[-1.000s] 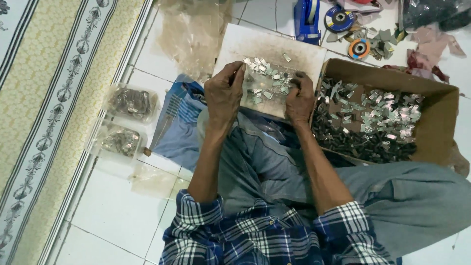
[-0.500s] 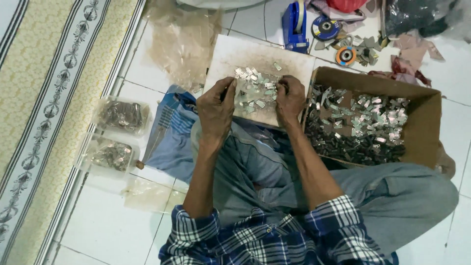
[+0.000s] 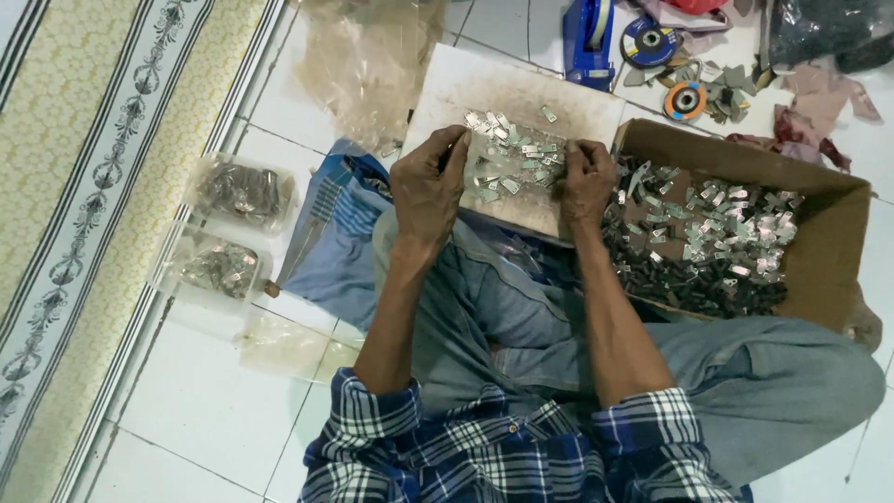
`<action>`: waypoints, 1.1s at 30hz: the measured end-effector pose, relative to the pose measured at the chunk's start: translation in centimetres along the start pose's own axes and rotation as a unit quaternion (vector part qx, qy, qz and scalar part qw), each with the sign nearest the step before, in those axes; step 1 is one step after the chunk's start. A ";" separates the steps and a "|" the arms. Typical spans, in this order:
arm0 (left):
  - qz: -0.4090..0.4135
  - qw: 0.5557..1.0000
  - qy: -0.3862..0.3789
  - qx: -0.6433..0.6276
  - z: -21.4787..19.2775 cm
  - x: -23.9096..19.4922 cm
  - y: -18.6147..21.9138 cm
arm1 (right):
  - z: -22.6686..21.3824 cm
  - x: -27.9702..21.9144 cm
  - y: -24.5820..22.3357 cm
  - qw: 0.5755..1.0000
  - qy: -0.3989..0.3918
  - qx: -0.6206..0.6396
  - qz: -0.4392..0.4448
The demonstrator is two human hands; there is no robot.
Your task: Sorting and arranging small metal components from a cardboard box onto a flat board.
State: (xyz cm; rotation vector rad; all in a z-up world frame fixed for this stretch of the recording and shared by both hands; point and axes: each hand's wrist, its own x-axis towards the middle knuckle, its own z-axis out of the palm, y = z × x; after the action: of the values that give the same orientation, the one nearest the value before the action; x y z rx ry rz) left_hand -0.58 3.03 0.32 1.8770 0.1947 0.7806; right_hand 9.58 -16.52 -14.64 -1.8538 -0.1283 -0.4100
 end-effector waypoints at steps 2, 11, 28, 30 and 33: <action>-0.002 1.000 0.003 -0.010 -0.1 0.0 0.2 | 0.0 -0.4 -3.6 0.990 0.046 0.104 0.085; -0.020 1.000 -0.001 -0.005 -0.2 0.0 0.3 | 0.0 -0.2 3.8 0.994 -0.022 0.052 0.091; -0.012 1.000 -0.007 -0.013 -0.5 0.2 -0.2 | -1.4 -3.6 3.3 0.979 -0.132 -0.106 -0.112; -0.014 1.000 0.002 -0.012 -0.4 0.2 -0.2 | -1.8 -4.0 3.2 0.965 -0.147 -0.151 -0.157; -0.018 1.000 0.000 -0.014 -0.8 0.4 0.0 | -2.8 -4.2 1.3 0.928 -0.193 -0.201 -0.247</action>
State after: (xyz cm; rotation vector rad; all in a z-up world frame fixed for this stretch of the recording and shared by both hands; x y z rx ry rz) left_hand -0.71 3.83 0.65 1.8423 0.2146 0.7554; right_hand 5.47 -19.04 -16.54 -2.2898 -0.8481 -0.4307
